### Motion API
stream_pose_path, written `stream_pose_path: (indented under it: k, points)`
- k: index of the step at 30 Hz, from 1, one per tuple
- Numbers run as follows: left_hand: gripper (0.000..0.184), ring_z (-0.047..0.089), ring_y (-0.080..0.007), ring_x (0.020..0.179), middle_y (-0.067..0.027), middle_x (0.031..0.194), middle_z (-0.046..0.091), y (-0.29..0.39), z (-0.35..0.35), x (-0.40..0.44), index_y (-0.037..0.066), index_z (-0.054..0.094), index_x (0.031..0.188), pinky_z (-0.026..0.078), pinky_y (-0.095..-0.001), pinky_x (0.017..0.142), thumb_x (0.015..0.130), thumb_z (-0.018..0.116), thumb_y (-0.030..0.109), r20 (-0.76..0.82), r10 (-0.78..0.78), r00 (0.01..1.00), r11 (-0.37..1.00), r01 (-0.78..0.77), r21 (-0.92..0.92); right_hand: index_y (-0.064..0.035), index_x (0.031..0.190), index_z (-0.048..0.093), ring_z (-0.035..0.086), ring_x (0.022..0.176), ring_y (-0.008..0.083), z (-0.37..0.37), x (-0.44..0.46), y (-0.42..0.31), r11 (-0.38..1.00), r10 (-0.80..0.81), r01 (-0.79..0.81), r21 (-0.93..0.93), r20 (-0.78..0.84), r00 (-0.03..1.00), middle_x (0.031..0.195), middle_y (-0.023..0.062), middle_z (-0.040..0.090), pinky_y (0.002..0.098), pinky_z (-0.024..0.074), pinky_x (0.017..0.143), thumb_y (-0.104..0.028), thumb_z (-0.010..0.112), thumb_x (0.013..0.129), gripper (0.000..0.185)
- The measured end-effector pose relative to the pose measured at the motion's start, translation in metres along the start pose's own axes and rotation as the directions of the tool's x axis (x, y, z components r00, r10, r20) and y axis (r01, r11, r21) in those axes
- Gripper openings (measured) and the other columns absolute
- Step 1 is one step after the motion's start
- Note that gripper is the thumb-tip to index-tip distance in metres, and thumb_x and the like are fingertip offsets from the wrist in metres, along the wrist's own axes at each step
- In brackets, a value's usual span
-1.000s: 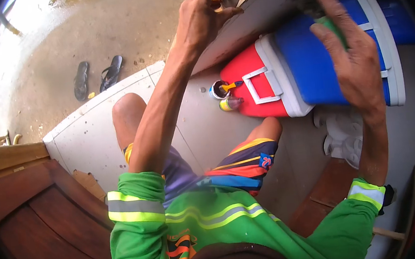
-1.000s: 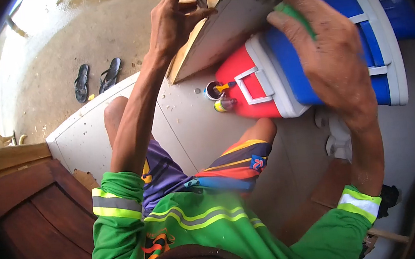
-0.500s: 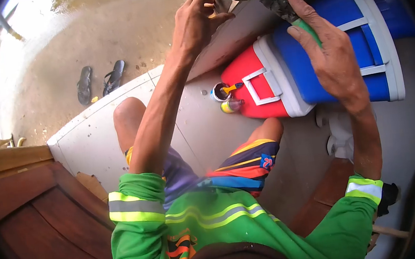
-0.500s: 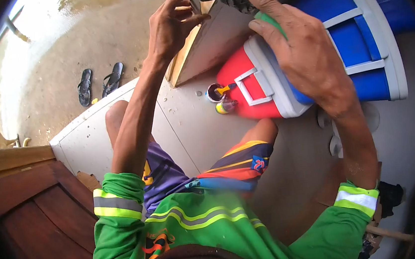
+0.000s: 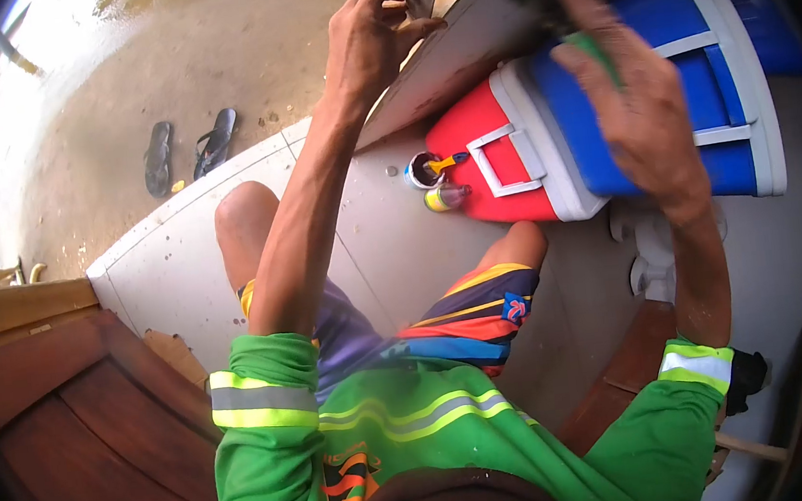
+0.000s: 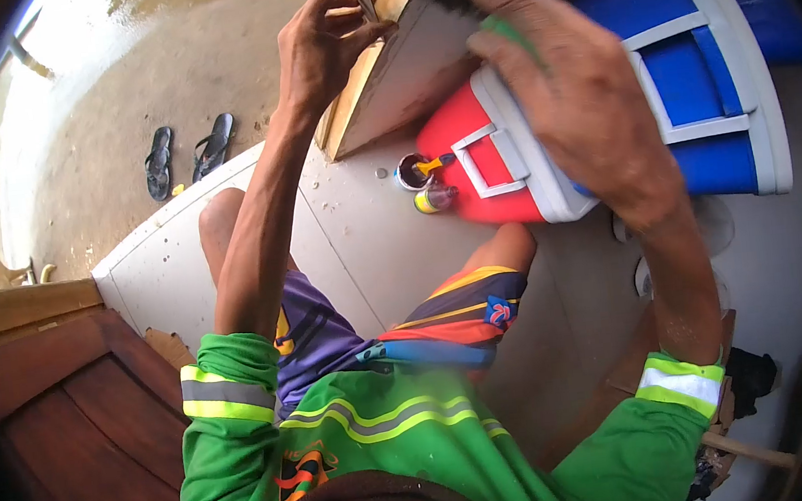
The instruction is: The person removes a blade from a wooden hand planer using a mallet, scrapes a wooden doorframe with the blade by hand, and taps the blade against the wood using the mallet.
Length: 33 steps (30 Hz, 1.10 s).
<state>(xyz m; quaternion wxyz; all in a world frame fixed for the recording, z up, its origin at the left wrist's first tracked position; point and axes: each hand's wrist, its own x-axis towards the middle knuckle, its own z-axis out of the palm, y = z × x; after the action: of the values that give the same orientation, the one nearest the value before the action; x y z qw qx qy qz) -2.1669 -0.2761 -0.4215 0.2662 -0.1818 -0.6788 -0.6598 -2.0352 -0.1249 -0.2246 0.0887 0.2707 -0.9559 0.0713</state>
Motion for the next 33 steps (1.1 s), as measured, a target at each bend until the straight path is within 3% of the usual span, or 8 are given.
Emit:
stream_pose_path:
  k: [3, 5, 10, 12, 14, 18, 26, 33]
  points:
    - [0.044, 0.07, -0.0233, 0.094, -0.0107, 0.103, 0.069, -0.005, -0.004, -0.01, 0.002, 0.062, 0.11, 0.058, -0.0327, 0.077, 0.072, 0.083, 0.009, -0.015, 0.015, 1.0, 0.995, -0.014, 0.101, -0.0139, 0.145, 0.043, 0.049, 0.13, 0.0277, -0.003, 0.002, -0.014, 0.988, 0.148, -0.143, -0.056, 0.102, 0.984, 0.142, 0.0106, 0.05, 0.035, 0.037, 0.108, -0.002, 0.051, 0.093, 0.053]
    - [0.042, 0.069, -0.0225, 0.097, -0.0097, 0.104, 0.068, -0.008, -0.004, -0.014, 0.002, 0.061, 0.109, 0.058, -0.0317, 0.08, 0.073, 0.082, 0.007, -0.017, -0.075, 0.997, 0.995, 0.076, 0.059, -0.0105, 0.144, 0.043, 0.049, 0.13, 0.027, 0.005, -0.003, -0.008, 0.998, 0.003, -0.001, 0.062, -0.03, 1.0, 0.142, 0.011, 0.05, 0.0346, 0.0373, 0.107, -0.002, 0.05, 0.093, 0.052]
    - [0.044, 0.067, -0.021, 0.101, -0.0092, 0.106, 0.067, -0.018, -0.002, -0.016, 0.001, 0.058, 0.11, 0.056, -0.0308, 0.085, 0.073, 0.082, 0.003, -0.013, -0.067, 0.998, 0.996, 0.066, -0.06, -0.0077, 0.144, 0.042, 0.052, 0.125, 0.0279, 0.008, -0.022, 0.001, 0.986, -0.014, 0.037, 0.161, -0.14, 0.99, 0.139, 0.0154, 0.053, 0.0348, 0.0391, 0.104, -0.007, 0.049, 0.094, 0.051]
    - [0.048, 0.067, -0.0213, 0.1, -0.0095, 0.106, 0.067, -0.034, -0.008, -0.031, 0.001, 0.055, 0.112, 0.056, -0.0308, 0.085, 0.073, 0.083, 0.005, 0.009, -0.088, 0.996, 0.996, 0.088, -0.029, 0.0, 0.14, 0.044, 0.057, 0.118, 0.0392, 0.017, -0.045, -0.001, 0.964, 0.155, -0.114, 0.241, -0.158, 0.975, 0.133, 0.0217, 0.054, 0.0362, 0.0451, 0.097, -0.006, 0.052, 0.092, 0.049]
    - [0.049, 0.069, -0.0217, 0.098, -0.0107, 0.107, 0.068, -0.026, -0.017, -0.052, 0.003, 0.056, 0.114, 0.057, -0.0304, 0.083, 0.073, 0.083, 0.008, 0.019, -0.195, 0.981, 0.981, 0.194, 0.017, 0.0001, 0.141, 0.041, 0.055, 0.121, 0.0375, 0.045, -0.082, 0.007, 0.909, 0.363, -0.315, 0.271, -0.146, 0.92, 0.135, 0.022, 0.053, 0.0365, 0.0436, 0.099, -0.007, 0.053, 0.092, 0.051]
    - [0.05, 0.068, -0.0211, 0.099, -0.0134, 0.11, 0.068, -0.006, -0.02, -0.05, 0.002, 0.055, 0.116, 0.057, -0.0303, 0.084, 0.075, 0.082, 0.01, 0.004, -0.231, 0.973, 0.973, 0.231, -0.025, 0.0006, 0.144, 0.037, 0.049, 0.127, 0.0347, 0.137, -0.182, 0.024, 0.704, 0.601, -0.549, 0.451, 0.035, 0.798, 0.139, 0.0221, 0.048, 0.0362, 0.0393, 0.103, -0.009, 0.056, 0.091, 0.057]
    - [0.053, 0.07, -0.0216, 0.095, -0.0133, 0.104, 0.07, 0.046, -0.007, 0.019, 0.003, 0.054, 0.12, 0.058, -0.031, 0.079, 0.075, 0.082, 0.009, -0.01, 0.01, 1.0, 0.992, -0.011, -0.128, -0.0033, 0.147, 0.031, 0.046, 0.131, 0.0326, 0.209, -0.313, 0.011, 0.356, 0.777, -0.754, 0.552, 0.274, 0.567, 0.143, 0.0217, 0.045, 0.0367, 0.0371, 0.106, -0.014, 0.061, 0.09, 0.066]
    - [0.053, 0.068, -0.0225, 0.1, -0.0123, 0.107, 0.07, 0.045, 0.014, 0.029, 0.006, 0.054, 0.124, 0.057, -0.0307, 0.083, 0.078, 0.079, 0.009, 0.034, -0.02, 0.999, 0.988, 0.015, 0.156, -0.0025, 0.147, 0.031, 0.043, 0.134, 0.0323, 0.227, -0.323, 0.025, 0.315, 0.749, -0.658, 0.684, 0.246, 0.615, 0.145, 0.0205, 0.043, 0.0379, 0.0359, 0.107, -0.015, 0.059, 0.091, 0.064]
